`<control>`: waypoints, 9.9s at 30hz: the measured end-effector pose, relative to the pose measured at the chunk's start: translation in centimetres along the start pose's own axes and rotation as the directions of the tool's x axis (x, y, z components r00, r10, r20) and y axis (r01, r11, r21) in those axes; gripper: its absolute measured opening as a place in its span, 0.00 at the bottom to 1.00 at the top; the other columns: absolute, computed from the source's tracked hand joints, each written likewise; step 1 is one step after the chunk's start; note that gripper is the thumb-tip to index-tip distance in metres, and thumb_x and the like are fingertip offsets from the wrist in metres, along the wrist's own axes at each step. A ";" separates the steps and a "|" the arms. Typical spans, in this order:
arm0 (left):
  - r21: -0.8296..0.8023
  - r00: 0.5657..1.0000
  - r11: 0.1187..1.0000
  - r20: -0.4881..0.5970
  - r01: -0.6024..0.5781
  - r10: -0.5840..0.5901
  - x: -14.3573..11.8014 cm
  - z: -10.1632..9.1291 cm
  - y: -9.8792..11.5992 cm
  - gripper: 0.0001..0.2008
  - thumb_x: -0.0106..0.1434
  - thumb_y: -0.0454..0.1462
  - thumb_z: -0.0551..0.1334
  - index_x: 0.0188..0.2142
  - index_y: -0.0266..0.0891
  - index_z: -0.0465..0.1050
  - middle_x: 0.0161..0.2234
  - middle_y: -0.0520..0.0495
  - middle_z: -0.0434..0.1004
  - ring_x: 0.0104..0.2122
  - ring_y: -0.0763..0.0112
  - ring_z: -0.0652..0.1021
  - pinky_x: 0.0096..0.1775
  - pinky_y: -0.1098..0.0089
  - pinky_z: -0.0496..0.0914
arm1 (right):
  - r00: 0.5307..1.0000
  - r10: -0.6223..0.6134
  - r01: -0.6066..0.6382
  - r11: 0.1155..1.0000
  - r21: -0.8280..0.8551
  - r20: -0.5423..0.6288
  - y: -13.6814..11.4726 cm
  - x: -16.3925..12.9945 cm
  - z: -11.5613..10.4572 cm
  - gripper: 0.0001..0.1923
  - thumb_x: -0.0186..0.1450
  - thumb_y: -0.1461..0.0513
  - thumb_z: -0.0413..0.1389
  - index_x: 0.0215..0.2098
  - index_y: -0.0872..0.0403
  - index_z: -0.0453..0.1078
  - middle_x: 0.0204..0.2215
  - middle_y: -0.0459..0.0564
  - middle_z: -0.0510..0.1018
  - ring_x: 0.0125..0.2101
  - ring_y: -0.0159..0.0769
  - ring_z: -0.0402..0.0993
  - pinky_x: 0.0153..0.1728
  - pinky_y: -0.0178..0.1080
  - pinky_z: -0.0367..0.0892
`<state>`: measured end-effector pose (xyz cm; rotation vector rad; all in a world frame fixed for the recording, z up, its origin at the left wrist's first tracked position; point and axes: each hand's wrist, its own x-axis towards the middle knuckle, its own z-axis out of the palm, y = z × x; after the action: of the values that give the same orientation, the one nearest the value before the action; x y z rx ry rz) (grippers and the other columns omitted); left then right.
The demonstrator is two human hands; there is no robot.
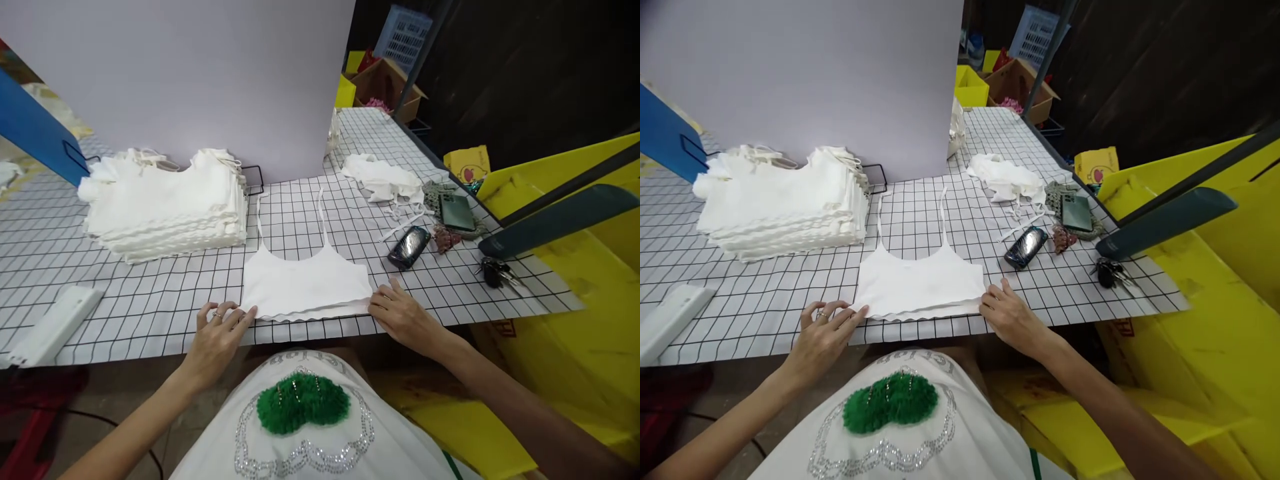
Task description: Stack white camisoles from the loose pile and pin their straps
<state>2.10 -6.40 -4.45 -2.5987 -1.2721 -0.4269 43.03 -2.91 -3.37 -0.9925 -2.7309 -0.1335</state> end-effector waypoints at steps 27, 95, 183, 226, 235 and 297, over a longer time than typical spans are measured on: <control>-0.501 0.877 0.745 0.416 0.441 -0.239 8.5 3.3 -7.2 0.16 0.61 0.51 0.64 0.31 0.41 0.73 0.34 0.44 0.76 0.36 0.60 0.73 0.40 0.59 0.69 | 0.859 0.475 -0.508 0.838 0.200 0.190 3.3 4.7 3.6 0.14 0.67 0.57 0.56 0.49 0.53 0.72 0.46 0.57 0.76 0.48 0.51 0.65 0.48 0.55 0.57; -0.767 0.681 -0.558 0.593 0.317 -0.428 8.6 2.3 -0.3 0.20 0.67 0.48 0.63 0.49 0.35 0.78 0.52 0.33 0.79 0.57 0.50 0.76 0.62 0.49 0.65 | 0.916 0.398 -0.015 0.160 0.987 -0.051 -0.6 24.4 -1.5 0.12 0.67 0.55 0.61 0.41 0.55 0.80 0.34 0.52 0.84 0.33 0.33 0.77 0.41 0.41 0.76; -0.874 0.751 0.180 0.263 0.451 -0.605 10.4 0.9 -3.7 0.05 0.59 0.40 0.70 0.33 0.41 0.80 0.33 0.47 0.79 0.36 0.64 0.75 0.42 0.65 0.68 | 0.931 0.301 -0.267 0.173 0.948 0.207 -1.4 22.4 3.0 0.13 0.60 0.52 0.64 0.31 0.54 0.78 0.30 0.48 0.79 0.33 0.36 0.73 0.38 0.40 0.67; -0.606 0.853 0.618 0.220 0.500 -0.474 7.9 5.9 -2.5 0.06 0.62 0.39 0.70 0.29 0.43 0.78 0.28 0.53 0.79 0.35 0.66 0.74 0.46 0.60 0.58 | 0.892 -0.392 0.133 0.706 0.695 0.228 0.0 23.5 6.7 0.10 0.68 0.69 0.48 0.31 0.55 0.68 0.27 0.48 0.71 0.39 0.39 0.59 0.44 0.47 0.51; -0.624 0.858 0.615 0.192 0.481 -0.477 7.8 6.0 -2.4 0.06 0.62 0.39 0.70 0.29 0.43 0.78 0.27 0.53 0.78 0.35 0.66 0.74 0.46 0.59 0.59 | 0.827 -0.451 0.145 0.747 0.649 0.335 0.3 24.2 5.1 0.11 0.69 0.69 0.49 0.30 0.56 0.68 0.28 0.49 0.70 0.39 0.39 0.59 0.48 0.51 0.53; -0.862 0.878 0.311 0.263 0.401 -0.401 16.4 4.0 -3.3 0.11 0.61 0.43 0.66 0.40 0.42 0.80 0.43 0.43 0.80 0.44 0.60 0.78 0.48 0.57 0.72 | 0.668 0.693 -0.724 0.520 0.453 0.272 13.7 23.5 6.6 0.17 0.50 0.59 0.66 0.17 0.53 0.61 0.25 0.51 0.74 0.50 0.53 0.64 0.55 0.61 0.55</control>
<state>9.68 8.91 -2.18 -2.9361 -2.1667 -1.6513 33.12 23.31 -3.86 -1.8136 -1.9450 0.7665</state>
